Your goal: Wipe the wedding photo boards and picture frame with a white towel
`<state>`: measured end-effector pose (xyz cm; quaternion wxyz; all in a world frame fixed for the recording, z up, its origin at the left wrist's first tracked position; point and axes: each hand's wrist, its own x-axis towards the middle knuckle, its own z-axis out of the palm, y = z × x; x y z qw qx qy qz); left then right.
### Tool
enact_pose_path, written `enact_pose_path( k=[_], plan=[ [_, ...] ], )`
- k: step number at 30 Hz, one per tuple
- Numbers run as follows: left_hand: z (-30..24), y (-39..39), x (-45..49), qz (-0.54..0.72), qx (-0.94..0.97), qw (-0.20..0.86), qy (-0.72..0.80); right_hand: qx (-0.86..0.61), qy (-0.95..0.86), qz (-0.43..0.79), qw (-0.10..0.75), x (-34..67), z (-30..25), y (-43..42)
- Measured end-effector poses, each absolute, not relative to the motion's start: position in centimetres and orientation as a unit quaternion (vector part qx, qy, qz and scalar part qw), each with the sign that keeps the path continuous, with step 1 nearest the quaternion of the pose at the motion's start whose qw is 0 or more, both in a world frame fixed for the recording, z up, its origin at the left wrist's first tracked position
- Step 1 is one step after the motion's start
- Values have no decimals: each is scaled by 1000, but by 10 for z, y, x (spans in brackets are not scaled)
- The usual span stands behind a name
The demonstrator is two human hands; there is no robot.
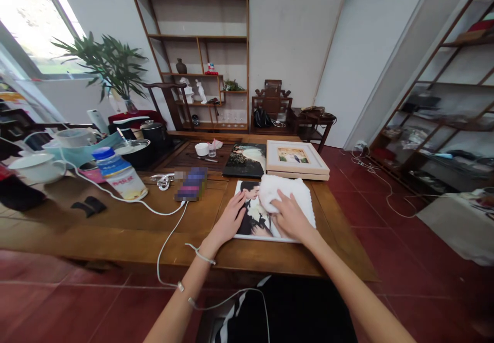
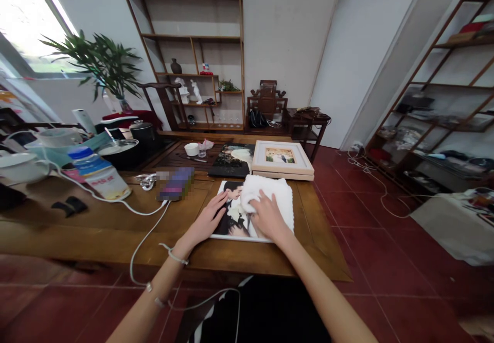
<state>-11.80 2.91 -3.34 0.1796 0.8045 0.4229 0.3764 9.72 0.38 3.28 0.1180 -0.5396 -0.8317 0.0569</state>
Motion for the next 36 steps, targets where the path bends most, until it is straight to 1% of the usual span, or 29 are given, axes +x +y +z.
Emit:
enact_pose_path(
  k=[3, 5, 8, 13, 16, 18, 21, 26, 29, 32, 36],
  plan=[
    [-33, 29, -118, 369, 805, 180, 428, -558, -821, 39, 111, 88, 35, 29],
    [-33, 29, -118, 369, 804, 179, 430, -553, -824, 26, 117, 83, 34, 26],
    [-33, 28, -117, 373, 801, 183, 432, -527, -841, 22, 121, 78, 30, -6],
    [-30, 27, -117, 373, 796, 199, 433, -462, -878, 78, 100, 72, 28, -84],
    [-30, 27, -117, 374, 796, 204, 431, -427, -893, 103, 100, 74, 30, -103],
    [-30, 28, -117, 379, 796, 205, 426, -423, -893, 108, 110, 78, 30, -95],
    [-32, 28, -117, 385, 796, 199, 423, -442, -884, 96, 122, 82, 31, -61],
    [-35, 30, -117, 374, 801, 180, 432, -505, -855, 58, 99, 75, 36, 15],
    [-35, 30, -117, 368, 801, 179, 438, -521, -848, 50, 91, 67, 41, 44],
    [-33, 29, -117, 371, 798, 182, 439, -524, -845, 44, 96, 61, 40, 44],
    [-33, 28, -117, 382, 794, 189, 434, -489, -863, 46, 117, 65, 31, 2]
  ],
)
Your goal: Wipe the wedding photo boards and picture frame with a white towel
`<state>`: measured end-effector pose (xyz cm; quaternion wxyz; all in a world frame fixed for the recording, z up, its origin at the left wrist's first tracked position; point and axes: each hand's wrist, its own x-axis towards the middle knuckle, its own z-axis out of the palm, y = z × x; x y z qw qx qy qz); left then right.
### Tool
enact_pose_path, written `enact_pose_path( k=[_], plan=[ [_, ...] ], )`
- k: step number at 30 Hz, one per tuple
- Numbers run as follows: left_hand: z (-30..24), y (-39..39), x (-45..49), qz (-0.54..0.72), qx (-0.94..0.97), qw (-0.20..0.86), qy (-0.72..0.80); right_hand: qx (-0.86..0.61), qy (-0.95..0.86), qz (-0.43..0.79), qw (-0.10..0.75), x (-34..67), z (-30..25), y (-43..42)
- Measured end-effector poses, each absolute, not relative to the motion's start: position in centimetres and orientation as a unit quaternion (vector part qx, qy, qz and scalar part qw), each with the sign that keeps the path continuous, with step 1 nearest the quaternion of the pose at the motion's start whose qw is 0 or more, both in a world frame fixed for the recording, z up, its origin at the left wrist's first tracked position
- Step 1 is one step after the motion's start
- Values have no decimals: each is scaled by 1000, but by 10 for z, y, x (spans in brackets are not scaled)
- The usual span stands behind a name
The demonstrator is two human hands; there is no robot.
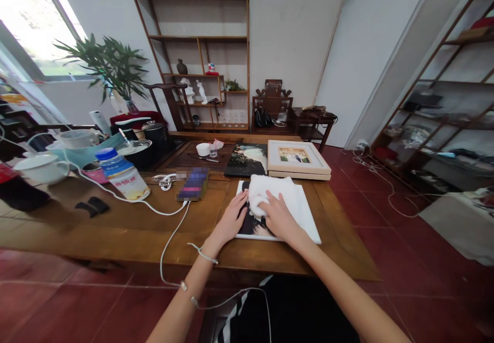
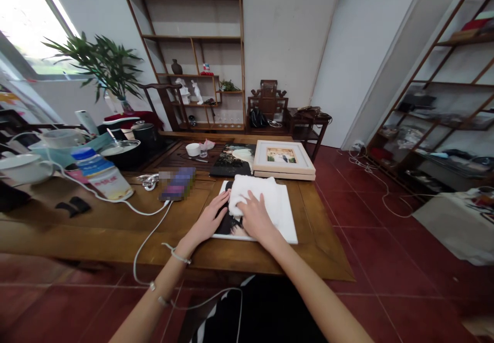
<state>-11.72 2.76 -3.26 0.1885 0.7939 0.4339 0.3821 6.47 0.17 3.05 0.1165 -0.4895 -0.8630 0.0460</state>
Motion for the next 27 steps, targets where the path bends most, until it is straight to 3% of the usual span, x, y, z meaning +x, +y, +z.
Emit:
enact_pose_path(
  k=[8, 18, 27],
  plan=[
    [-33, 27, -117, 395, 788, 198, 430, -436, -883, 96, 142, 110, 24, -80],
    [-20, 21, -114, 381, 785, 222, 435, -643, -754, 1, 137, 124, 22, -28],
    [-8, 13, -117, 489, 716, 238, 437, -374, -909, 115, 142, 58, 31, -56]
  ],
)
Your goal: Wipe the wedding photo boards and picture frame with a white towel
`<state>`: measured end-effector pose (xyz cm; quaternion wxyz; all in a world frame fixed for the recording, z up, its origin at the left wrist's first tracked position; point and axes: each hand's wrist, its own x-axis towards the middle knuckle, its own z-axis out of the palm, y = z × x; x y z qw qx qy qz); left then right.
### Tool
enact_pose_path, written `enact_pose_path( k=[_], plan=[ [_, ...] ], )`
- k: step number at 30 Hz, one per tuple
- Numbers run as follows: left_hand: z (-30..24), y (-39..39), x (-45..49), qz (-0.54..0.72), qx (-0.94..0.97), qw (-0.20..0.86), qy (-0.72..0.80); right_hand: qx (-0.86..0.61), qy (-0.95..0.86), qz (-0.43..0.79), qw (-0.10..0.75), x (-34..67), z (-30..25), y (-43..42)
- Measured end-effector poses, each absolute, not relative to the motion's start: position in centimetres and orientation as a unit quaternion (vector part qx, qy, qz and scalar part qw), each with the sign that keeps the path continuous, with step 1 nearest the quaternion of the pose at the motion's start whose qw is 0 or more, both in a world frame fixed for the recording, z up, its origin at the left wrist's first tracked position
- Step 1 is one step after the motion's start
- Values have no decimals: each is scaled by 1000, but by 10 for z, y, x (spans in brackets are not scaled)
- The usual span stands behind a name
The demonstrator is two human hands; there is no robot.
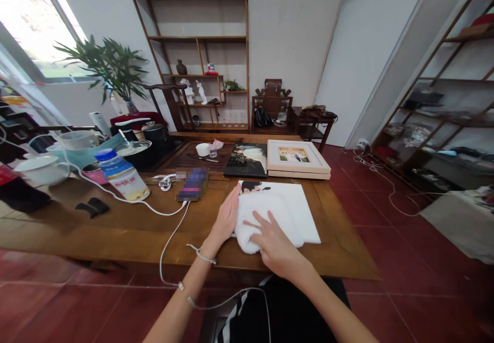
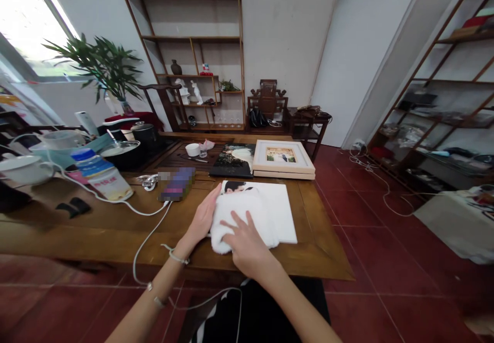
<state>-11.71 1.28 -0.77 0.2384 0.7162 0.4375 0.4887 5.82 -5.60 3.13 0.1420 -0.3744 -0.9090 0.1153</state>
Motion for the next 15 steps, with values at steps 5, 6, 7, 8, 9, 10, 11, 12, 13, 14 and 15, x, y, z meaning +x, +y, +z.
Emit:
enact_pose_path(
  k=[5, 6, 7, 8, 9, 10, 11, 12, 13, 14, 15],
  plan=[
    [-15, 18, -114, 430, 748, 228, 451, -416, -886, 127, 163, 97, 29, -78],
    [-17, 19, -113, 410, 764, 222, 447, -446, -872, 121, 163, 104, 28, -75],
    [-19, 20, -112, 392, 778, 214, 442, -475, -858, 115, 161, 109, 28, -69],
    [-20, 21, -112, 381, 788, 207, 438, -500, -844, 110, 159, 112, 27, -61],
    [-21, 21, -112, 375, 794, 200, 435, -521, -832, 106, 158, 112, 28, -50],
    [-22, 22, -112, 374, 797, 195, 433, -534, -824, 105, 159, 109, 28, -38],
    [-23, 22, -112, 377, 797, 192, 431, -540, -820, 106, 159, 103, 29, -25],
    [-24, 23, -113, 382, 796, 190, 429, -542, -818, 109, 158, 95, 30, -12],
    [-25, 23, -113, 387, 795, 187, 427, -539, -820, 111, 158, 85, 32, 1],
    [-25, 23, -114, 390, 794, 185, 428, -531, -825, 114, 157, 73, 33, 13],
    [-26, 24, -114, 391, 793, 182, 431, -521, -831, 120, 153, 62, 35, 23]
  ],
)
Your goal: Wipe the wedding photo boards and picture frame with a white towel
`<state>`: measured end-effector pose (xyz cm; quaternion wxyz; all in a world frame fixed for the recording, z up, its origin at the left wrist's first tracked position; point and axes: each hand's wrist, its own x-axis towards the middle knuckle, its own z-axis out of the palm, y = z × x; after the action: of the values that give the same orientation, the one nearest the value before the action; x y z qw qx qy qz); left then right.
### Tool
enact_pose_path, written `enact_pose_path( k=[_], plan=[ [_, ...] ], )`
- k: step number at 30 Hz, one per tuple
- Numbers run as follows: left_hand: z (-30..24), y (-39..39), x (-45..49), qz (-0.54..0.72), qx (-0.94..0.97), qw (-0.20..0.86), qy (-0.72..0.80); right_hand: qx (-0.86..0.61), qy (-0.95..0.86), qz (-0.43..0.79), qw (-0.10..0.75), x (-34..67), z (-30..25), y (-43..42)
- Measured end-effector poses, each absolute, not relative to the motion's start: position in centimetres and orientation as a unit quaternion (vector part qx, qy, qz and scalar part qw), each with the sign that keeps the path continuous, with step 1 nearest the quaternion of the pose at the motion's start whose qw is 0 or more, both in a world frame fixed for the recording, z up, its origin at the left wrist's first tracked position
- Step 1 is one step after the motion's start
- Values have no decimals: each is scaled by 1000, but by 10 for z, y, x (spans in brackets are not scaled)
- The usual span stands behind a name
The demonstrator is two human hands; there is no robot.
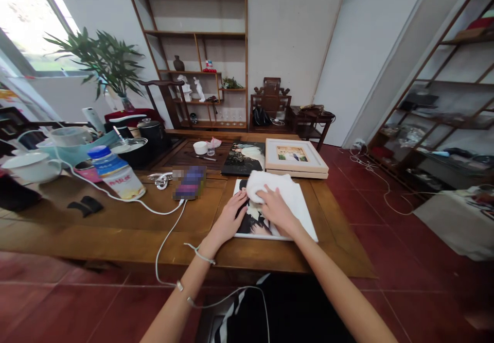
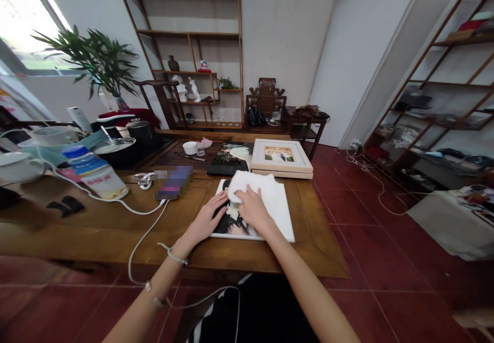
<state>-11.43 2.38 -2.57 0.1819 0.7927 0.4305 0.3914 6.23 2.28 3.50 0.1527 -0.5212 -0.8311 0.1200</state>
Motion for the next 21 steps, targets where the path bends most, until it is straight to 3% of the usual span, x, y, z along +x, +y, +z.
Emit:
enact_pose_path(
  k=[5, 11, 17, 21],
  plan=[
    [-26, 24, -116, 383, 792, 183, 439, -498, -845, 121, 151, 43, 36, 39],
    [-28, 25, -115, 441, 736, 237, 456, -561, -808, 79, 162, 110, 23, -2],
    [4, 18, -126, 509, 460, 534, 494, -582, -791, 37, 187, 137, 15, -44],
    [49, 3, -133, 541, 369, 635, 410, -475, -848, 45, 229, 104, 34, -66]
  ],
)
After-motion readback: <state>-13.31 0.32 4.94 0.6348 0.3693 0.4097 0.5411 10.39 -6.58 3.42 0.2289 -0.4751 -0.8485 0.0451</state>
